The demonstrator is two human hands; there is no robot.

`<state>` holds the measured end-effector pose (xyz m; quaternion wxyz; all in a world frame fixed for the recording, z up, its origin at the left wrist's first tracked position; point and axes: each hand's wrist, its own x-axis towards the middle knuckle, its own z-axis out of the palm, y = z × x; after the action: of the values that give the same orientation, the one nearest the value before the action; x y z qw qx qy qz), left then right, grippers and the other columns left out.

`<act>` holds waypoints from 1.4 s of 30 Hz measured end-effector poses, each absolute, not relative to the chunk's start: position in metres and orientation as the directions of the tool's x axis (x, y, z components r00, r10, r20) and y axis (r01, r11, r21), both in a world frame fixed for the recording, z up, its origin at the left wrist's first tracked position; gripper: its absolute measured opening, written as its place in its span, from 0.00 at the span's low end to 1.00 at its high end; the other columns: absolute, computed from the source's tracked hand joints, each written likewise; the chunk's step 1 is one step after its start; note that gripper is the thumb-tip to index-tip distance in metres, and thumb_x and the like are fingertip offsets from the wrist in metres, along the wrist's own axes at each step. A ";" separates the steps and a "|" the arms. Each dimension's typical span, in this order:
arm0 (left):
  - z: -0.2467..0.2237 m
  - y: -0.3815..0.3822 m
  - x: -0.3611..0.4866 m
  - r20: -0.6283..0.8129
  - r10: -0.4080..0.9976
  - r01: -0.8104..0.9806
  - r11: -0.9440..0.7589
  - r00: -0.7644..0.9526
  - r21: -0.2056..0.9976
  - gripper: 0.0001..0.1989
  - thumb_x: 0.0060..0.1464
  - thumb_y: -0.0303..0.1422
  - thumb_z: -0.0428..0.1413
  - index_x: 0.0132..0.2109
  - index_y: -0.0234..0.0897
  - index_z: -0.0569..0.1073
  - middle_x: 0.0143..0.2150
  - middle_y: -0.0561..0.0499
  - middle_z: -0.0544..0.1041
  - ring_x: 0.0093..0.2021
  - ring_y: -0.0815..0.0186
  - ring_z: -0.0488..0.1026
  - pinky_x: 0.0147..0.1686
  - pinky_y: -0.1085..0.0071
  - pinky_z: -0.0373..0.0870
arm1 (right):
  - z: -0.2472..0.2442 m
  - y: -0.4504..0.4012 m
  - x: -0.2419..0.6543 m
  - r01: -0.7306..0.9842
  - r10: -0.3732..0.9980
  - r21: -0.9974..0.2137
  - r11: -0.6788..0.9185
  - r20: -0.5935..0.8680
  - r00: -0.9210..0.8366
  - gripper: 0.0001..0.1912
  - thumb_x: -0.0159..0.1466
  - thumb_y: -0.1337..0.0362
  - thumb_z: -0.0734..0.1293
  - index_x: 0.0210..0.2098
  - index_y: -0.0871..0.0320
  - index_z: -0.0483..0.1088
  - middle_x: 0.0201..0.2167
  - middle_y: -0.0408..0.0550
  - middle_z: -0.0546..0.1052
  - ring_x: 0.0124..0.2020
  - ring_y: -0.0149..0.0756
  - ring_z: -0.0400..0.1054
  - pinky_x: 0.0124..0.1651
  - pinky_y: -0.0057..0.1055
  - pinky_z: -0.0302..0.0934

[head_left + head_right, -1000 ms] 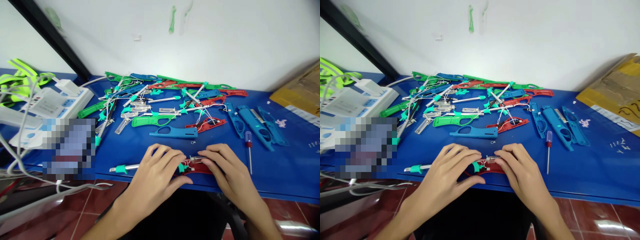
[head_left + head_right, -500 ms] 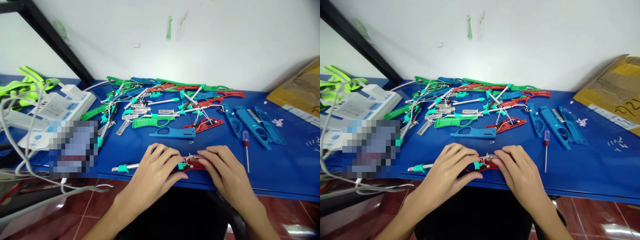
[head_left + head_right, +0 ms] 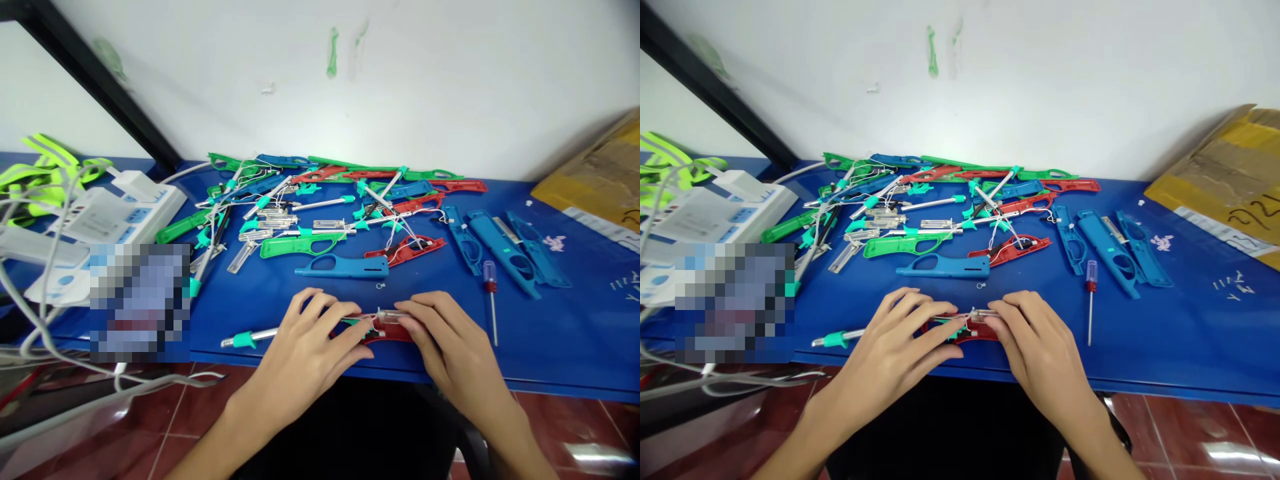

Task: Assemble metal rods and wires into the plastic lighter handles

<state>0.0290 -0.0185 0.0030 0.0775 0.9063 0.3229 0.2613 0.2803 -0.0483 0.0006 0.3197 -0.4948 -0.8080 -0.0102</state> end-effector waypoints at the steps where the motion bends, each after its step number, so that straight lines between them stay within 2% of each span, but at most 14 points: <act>1: 0.002 -0.019 0.029 0.428 0.624 0.545 -0.780 0.654 0.306 0.13 0.75 0.39 0.59 0.60 0.40 0.80 0.57 0.48 0.84 0.51 0.55 0.75 0.61 0.50 0.65 | 0.000 -0.048 0.280 0.809 0.794 -0.297 0.508 0.526 -0.305 0.09 0.79 0.68 0.65 0.54 0.58 0.75 0.45 0.53 0.81 0.44 0.40 0.80 0.48 0.37 0.75; 11: 0.003 -0.019 0.032 0.410 0.629 0.563 -0.776 0.661 0.284 0.14 0.77 0.40 0.56 0.60 0.38 0.78 0.56 0.47 0.84 0.51 0.54 0.74 0.60 0.50 0.65 | 0.000 -0.047 0.281 0.812 0.796 -0.293 0.505 0.522 -0.307 0.09 0.79 0.68 0.64 0.55 0.58 0.75 0.45 0.53 0.81 0.45 0.40 0.80 0.48 0.37 0.76; 18: 0.007 -0.018 0.036 0.335 0.647 0.593 -0.762 0.685 0.259 0.15 0.73 0.41 0.62 0.59 0.38 0.77 0.57 0.46 0.82 0.52 0.51 0.74 0.55 0.50 0.67 | -0.001 -0.048 0.279 0.825 0.803 -0.271 0.497 0.503 -0.319 0.10 0.80 0.65 0.63 0.56 0.57 0.74 0.46 0.53 0.80 0.45 0.40 0.80 0.48 0.36 0.76; 22: 0.005 -0.018 0.039 0.319 0.663 0.619 -0.748 0.678 0.239 0.15 0.72 0.41 0.63 0.59 0.38 0.76 0.58 0.45 0.81 0.53 0.48 0.74 0.54 0.49 0.68 | -0.001 -0.047 0.280 0.830 0.811 -0.260 0.494 0.482 -0.332 0.10 0.81 0.65 0.62 0.56 0.56 0.74 0.45 0.53 0.79 0.42 0.38 0.80 0.44 0.34 0.76; 28: 0.002 -0.020 0.036 0.346 0.638 0.576 -0.770 0.688 0.274 0.15 0.74 0.40 0.61 0.60 0.38 0.75 0.56 0.47 0.82 0.52 0.53 0.75 0.58 0.51 0.66 | 0.001 -0.045 0.283 0.814 0.828 -0.312 0.489 0.459 -0.321 0.11 0.80 0.67 0.61 0.54 0.52 0.75 0.45 0.51 0.79 0.42 0.36 0.80 0.43 0.31 0.75; 33: 0.001 -0.021 0.034 0.384 0.664 0.566 -0.747 0.641 0.349 0.16 0.76 0.40 0.57 0.63 0.37 0.72 0.53 0.48 0.83 0.51 0.56 0.76 0.61 0.52 0.64 | -0.001 -0.045 0.283 0.823 0.826 -0.282 0.493 0.448 -0.341 0.11 0.81 0.68 0.60 0.54 0.53 0.74 0.46 0.50 0.78 0.42 0.35 0.79 0.43 0.30 0.75; 36: -0.001 -0.021 0.034 0.397 0.665 0.565 -0.747 0.633 0.352 0.18 0.75 0.41 0.59 0.64 0.36 0.72 0.54 0.48 0.83 0.52 0.55 0.75 0.61 0.52 0.64 | -0.001 -0.047 0.283 0.834 0.821 -0.250 0.491 0.453 -0.348 0.11 0.81 0.68 0.61 0.55 0.53 0.73 0.47 0.51 0.78 0.44 0.36 0.79 0.44 0.31 0.75; 42: -0.002 -0.020 0.035 0.395 0.657 0.555 -0.754 0.642 0.353 0.15 0.73 0.40 0.62 0.59 0.36 0.76 0.56 0.46 0.82 0.51 0.54 0.75 0.56 0.53 0.67 | -0.003 -0.048 0.284 0.849 0.804 -0.191 0.492 0.474 -0.359 0.10 0.80 0.68 0.62 0.54 0.56 0.74 0.49 0.54 0.77 0.47 0.41 0.76 0.48 0.37 0.74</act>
<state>0.0350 -0.0202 -0.0025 0.1000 0.9005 0.3365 0.2568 0.2841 -0.0484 -0.0027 0.2617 -0.5021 -0.8232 -0.0433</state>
